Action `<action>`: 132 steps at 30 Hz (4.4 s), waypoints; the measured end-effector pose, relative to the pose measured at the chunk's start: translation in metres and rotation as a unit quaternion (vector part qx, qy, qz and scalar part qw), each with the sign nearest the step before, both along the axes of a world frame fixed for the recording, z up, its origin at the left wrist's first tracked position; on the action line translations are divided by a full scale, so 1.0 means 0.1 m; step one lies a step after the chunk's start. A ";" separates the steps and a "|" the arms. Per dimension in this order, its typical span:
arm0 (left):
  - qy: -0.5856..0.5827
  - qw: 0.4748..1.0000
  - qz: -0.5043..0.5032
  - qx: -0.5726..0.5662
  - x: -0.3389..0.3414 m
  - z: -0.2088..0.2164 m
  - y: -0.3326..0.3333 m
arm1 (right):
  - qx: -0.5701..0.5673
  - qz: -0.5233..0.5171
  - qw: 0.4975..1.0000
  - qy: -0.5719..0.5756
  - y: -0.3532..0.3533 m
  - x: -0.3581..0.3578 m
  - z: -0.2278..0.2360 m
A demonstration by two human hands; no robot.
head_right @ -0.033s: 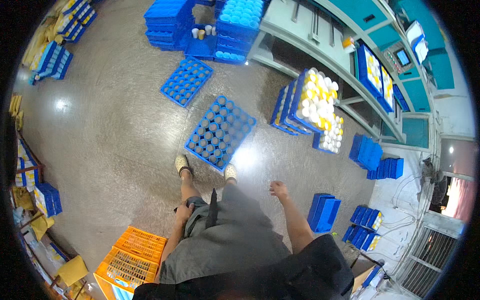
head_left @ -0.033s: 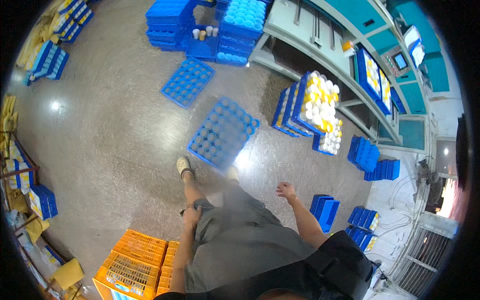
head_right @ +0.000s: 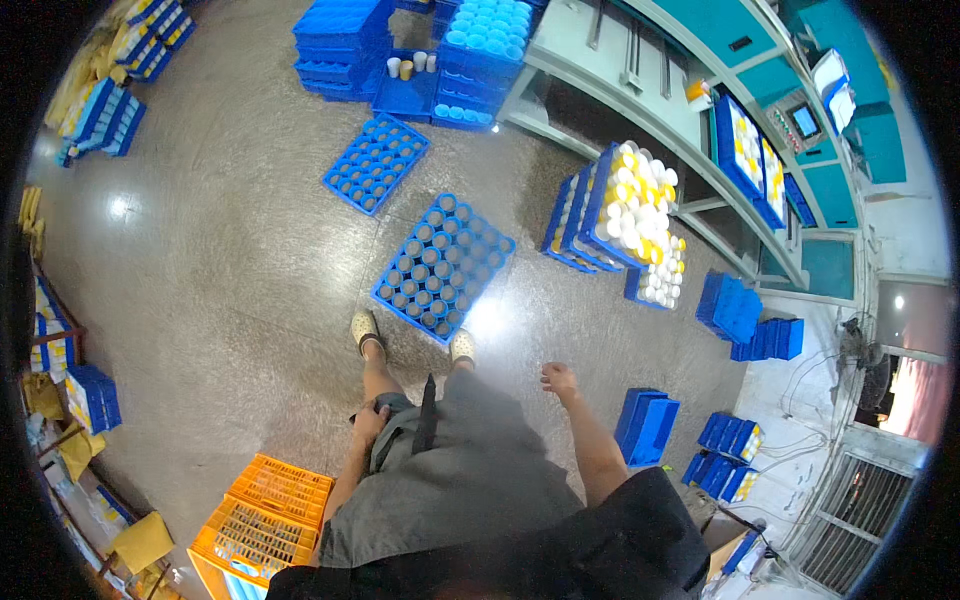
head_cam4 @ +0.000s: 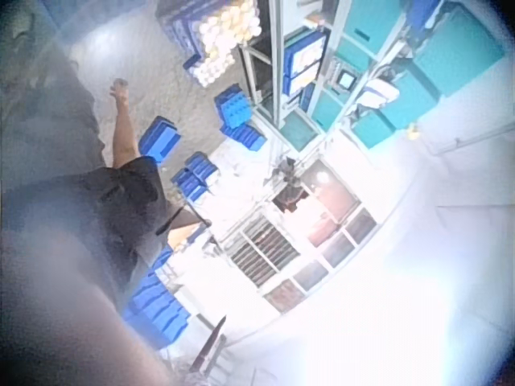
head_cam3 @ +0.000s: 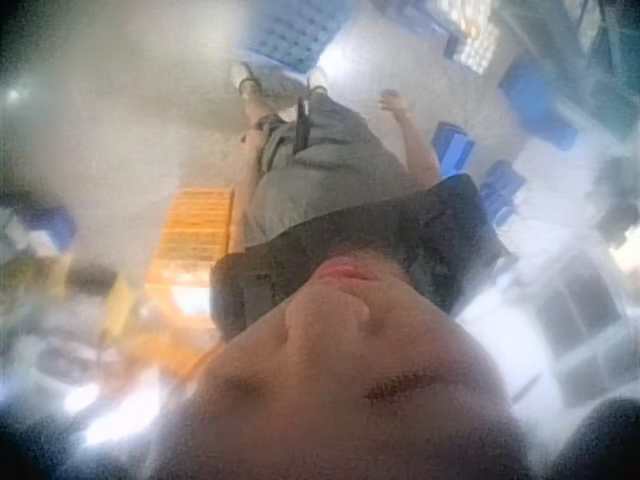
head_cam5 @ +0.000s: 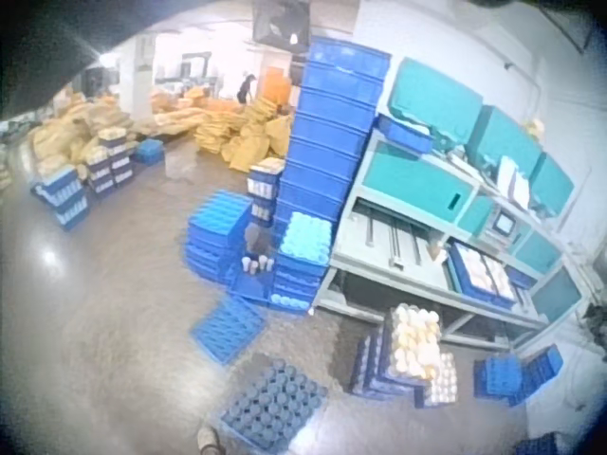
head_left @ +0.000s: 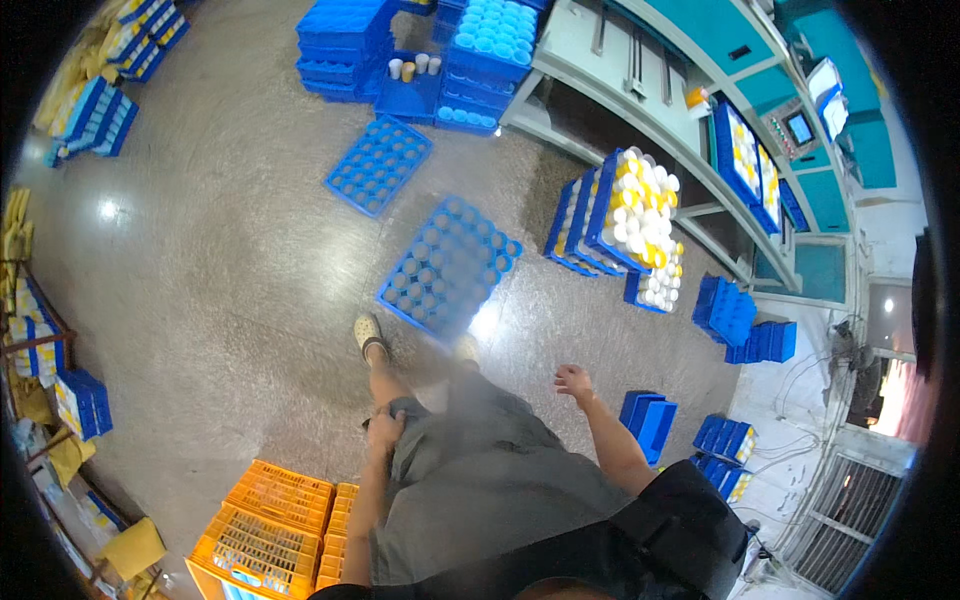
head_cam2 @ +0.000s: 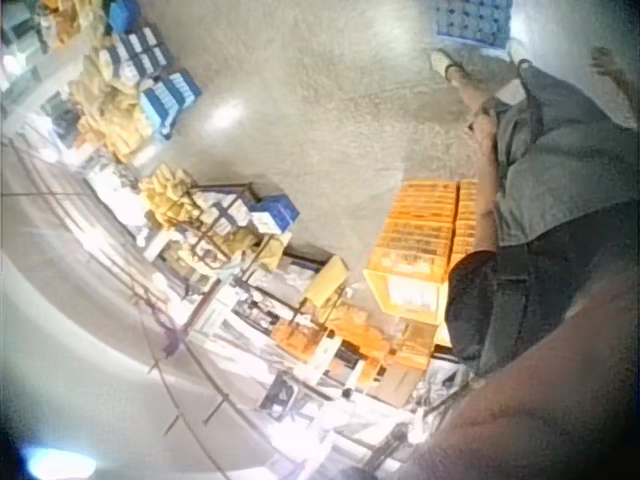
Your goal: The person moves blue plastic trays filled with small cups containing seeds or soil from the floor to a conveyor belt. They then pick up a green handheld device and scan the cups in the trays. The person continues to move trays and place them on the conveyor belt.
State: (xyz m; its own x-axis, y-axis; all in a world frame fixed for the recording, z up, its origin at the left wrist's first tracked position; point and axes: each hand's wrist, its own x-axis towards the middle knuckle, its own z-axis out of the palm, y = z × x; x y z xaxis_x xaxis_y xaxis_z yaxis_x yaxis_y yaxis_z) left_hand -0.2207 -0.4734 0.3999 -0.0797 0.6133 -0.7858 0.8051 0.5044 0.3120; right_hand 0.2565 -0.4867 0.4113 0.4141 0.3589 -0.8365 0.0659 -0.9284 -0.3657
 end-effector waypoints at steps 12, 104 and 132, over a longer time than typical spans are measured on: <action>-0.097 0.994 0.029 -0.026 -1.52 -0.20 0.70 | -0.044 0.182 0.979 0.075 0.65 -2.15 0.39; -0.449 0.890 -0.062 0.039 13.20 -0.08 3.61 | 0.188 -0.062 0.979 -0.055 -2.45 8.92 -0.23; -0.375 0.742 0.553 0.050 14.41 0.79 3.04 | 0.394 0.273 0.876 -0.054 3.36 12.81 0.81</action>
